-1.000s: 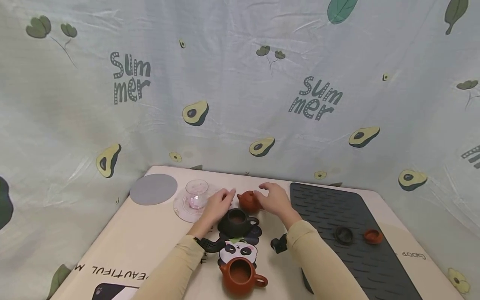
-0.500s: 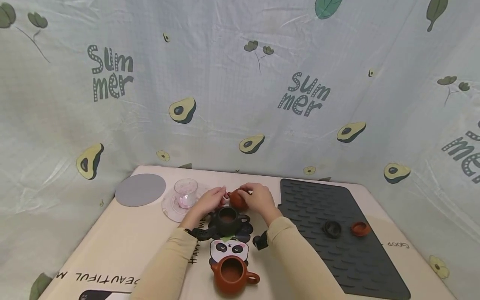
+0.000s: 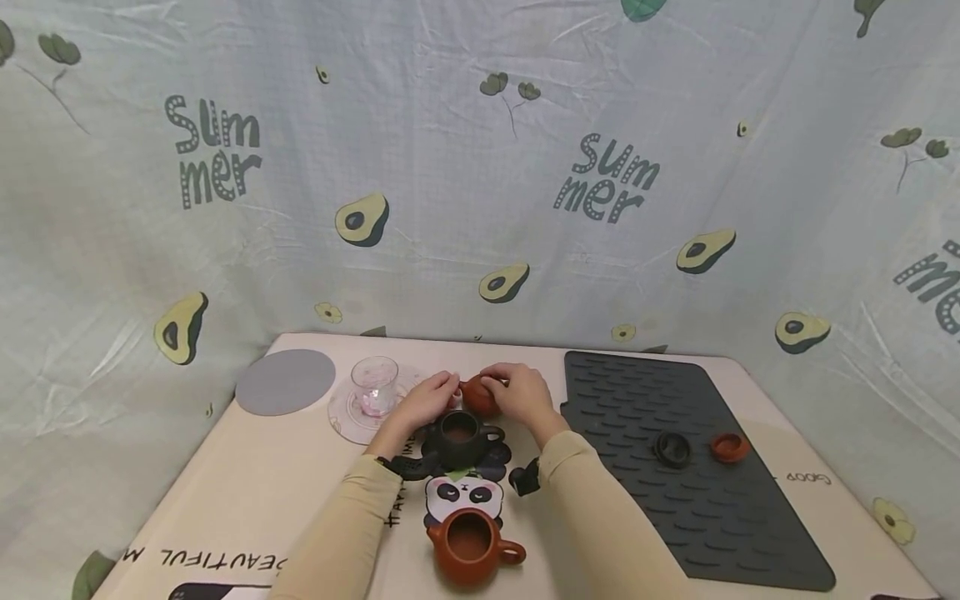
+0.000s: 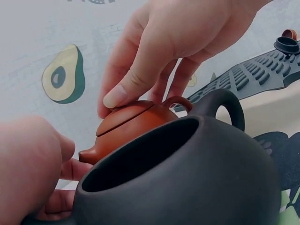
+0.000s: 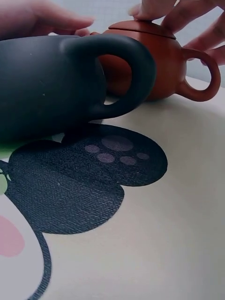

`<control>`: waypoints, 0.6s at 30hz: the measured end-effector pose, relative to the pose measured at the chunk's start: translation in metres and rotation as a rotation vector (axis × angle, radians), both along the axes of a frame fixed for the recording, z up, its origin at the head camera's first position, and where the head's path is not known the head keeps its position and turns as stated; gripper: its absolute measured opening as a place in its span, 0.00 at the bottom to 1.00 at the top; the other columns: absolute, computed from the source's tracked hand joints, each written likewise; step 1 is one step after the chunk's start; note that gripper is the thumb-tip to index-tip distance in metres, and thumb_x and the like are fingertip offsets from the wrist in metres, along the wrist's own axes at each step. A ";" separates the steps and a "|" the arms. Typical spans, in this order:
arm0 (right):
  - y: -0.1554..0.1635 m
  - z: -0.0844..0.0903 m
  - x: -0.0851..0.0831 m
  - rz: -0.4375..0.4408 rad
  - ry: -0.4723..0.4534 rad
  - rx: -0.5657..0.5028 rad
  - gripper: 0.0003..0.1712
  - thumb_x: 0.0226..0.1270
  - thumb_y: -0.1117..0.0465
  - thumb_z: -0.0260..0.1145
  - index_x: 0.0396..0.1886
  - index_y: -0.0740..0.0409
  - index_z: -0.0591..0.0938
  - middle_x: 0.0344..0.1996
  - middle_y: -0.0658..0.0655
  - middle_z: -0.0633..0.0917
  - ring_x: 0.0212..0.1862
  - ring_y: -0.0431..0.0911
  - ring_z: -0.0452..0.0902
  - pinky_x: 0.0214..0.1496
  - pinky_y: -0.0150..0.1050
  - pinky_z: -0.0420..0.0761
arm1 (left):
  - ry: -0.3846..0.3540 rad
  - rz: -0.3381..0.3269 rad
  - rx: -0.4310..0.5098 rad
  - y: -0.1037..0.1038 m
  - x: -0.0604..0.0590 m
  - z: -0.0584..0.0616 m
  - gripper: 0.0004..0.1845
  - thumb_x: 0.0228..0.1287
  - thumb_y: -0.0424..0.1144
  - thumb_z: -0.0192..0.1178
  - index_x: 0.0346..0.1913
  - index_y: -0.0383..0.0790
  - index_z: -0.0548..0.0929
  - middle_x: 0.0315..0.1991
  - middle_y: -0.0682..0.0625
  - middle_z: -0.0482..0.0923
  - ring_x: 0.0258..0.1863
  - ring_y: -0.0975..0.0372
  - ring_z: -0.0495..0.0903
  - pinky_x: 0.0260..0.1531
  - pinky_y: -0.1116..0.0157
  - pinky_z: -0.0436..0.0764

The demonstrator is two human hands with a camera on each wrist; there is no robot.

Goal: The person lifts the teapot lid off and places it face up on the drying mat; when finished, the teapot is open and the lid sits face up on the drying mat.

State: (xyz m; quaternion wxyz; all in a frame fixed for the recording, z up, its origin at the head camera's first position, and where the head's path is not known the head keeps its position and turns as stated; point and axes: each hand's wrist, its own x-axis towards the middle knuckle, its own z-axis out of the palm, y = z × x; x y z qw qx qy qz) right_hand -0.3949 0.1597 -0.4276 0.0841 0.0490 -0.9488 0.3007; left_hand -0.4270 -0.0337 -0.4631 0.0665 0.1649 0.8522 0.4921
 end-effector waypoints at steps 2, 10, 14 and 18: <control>0.001 -0.001 0.000 0.007 -0.003 -0.007 0.13 0.75 0.53 0.67 0.53 0.50 0.88 0.48 0.54 0.88 0.51 0.55 0.82 0.53 0.52 0.81 | 0.000 0.005 -0.003 0.001 -0.001 0.001 0.21 0.84 0.49 0.42 0.41 0.38 0.79 0.31 0.49 0.76 0.32 0.56 0.74 0.34 0.59 0.72; 0.005 -0.005 0.002 0.041 0.001 -0.014 0.16 0.72 0.51 0.70 0.54 0.51 0.87 0.48 0.54 0.87 0.53 0.53 0.83 0.54 0.49 0.82 | 0.072 -0.011 -0.077 0.001 -0.001 -0.003 0.21 0.83 0.49 0.44 0.34 0.41 0.77 0.27 0.49 0.71 0.28 0.57 0.70 0.30 0.61 0.68; 0.007 -0.007 0.003 0.007 0.022 -0.055 0.17 0.70 0.50 0.72 0.53 0.52 0.88 0.48 0.54 0.88 0.52 0.53 0.83 0.52 0.49 0.83 | 0.069 -0.016 -0.080 0.002 0.002 0.000 0.21 0.83 0.50 0.44 0.35 0.40 0.78 0.27 0.49 0.71 0.29 0.57 0.71 0.31 0.60 0.69; 0.006 -0.009 0.002 -0.014 0.055 -0.088 0.17 0.69 0.49 0.72 0.52 0.53 0.89 0.48 0.54 0.88 0.52 0.53 0.83 0.53 0.51 0.82 | 0.057 -0.016 -0.073 0.001 0.002 0.000 0.22 0.83 0.50 0.44 0.32 0.41 0.78 0.26 0.50 0.70 0.28 0.58 0.71 0.31 0.61 0.68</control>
